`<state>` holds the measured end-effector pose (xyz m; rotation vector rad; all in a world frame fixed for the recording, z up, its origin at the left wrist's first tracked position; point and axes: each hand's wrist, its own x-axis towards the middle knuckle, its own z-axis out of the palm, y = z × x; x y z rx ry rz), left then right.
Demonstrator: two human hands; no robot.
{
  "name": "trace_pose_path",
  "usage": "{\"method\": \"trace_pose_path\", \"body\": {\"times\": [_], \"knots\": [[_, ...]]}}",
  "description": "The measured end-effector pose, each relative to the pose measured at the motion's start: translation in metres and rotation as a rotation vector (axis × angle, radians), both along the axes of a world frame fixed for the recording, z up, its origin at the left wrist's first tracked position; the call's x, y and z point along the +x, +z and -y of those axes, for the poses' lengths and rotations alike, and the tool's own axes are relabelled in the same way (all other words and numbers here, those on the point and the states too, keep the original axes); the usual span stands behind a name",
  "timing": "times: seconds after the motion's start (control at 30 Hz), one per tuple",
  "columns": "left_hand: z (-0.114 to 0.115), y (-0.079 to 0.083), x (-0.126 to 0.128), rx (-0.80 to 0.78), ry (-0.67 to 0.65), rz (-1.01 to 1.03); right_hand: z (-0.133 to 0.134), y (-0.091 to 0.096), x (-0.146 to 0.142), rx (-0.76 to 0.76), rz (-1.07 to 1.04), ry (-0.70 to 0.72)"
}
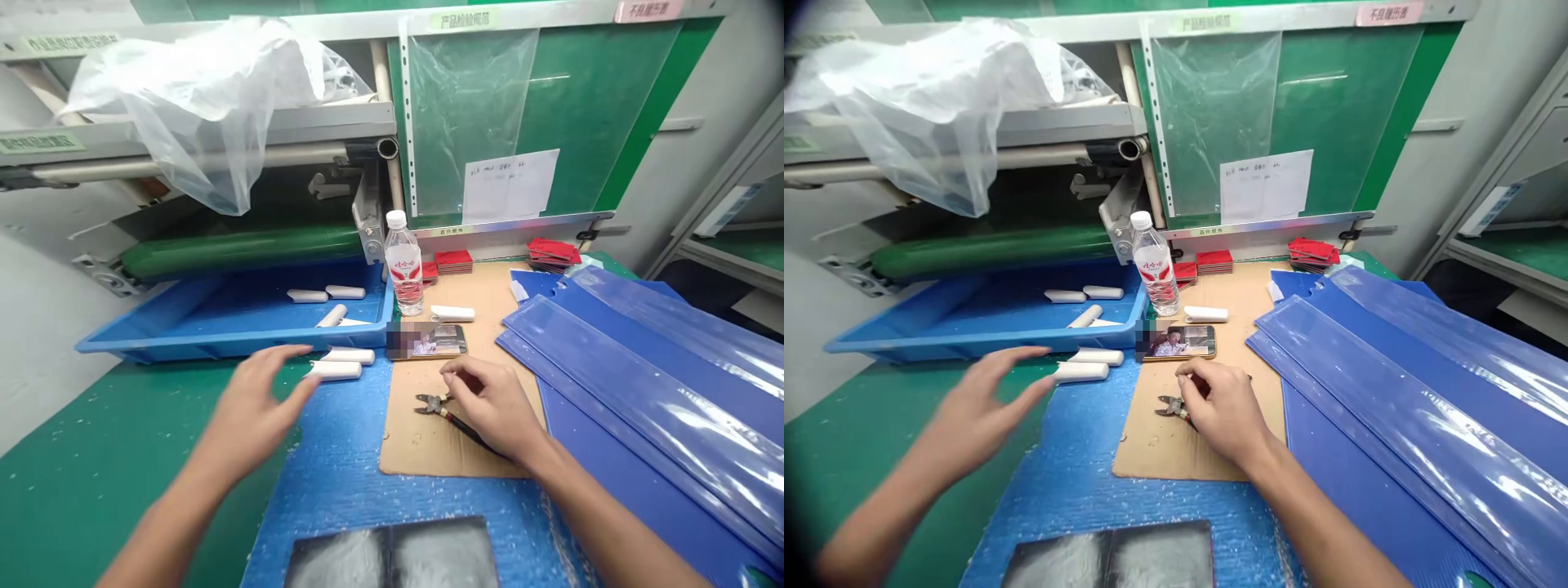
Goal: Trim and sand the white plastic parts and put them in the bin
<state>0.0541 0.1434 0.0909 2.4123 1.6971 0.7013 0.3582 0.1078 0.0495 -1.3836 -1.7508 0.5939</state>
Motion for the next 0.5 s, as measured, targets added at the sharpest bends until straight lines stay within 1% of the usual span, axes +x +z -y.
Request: {"method": "trace_pose_path", "body": {"times": [0.07, 0.1, 0.17, 0.23, 0.3, 0.37, 0.5], "knots": [[-0.03, -0.025, 0.018, 0.021, -0.081, -0.006, 0.003, -0.009, 0.005, -0.017, -0.007, -0.015], [-0.041, -0.037, 0.024, 0.028, -0.115, -0.006, 0.005, -0.012, 0.007, -0.035, -0.014, -0.022], [-0.053, -0.058, 0.027, 0.038, -0.15, 0.0, 0.006, -0.014, 0.012, -0.075, -0.035, -0.042], [-0.056, -0.071, 0.019, 0.035, -0.161, 0.007, 0.007, -0.014, 0.013, -0.112, -0.051, -0.052], [-0.052, -0.078, 0.008, 0.021, -0.169, 0.013, 0.008, -0.011, 0.011, -0.144, -0.063, -0.034], [-0.048, -0.08, -0.001, 0.009, -0.177, -0.005, 0.01, -0.009, 0.008, -0.184, -0.076, -0.006], [-0.042, -0.082, -0.007, 0.003, -0.205, -0.107, 0.01, -0.01, 0.005, -0.247, -0.073, 0.002]]}}
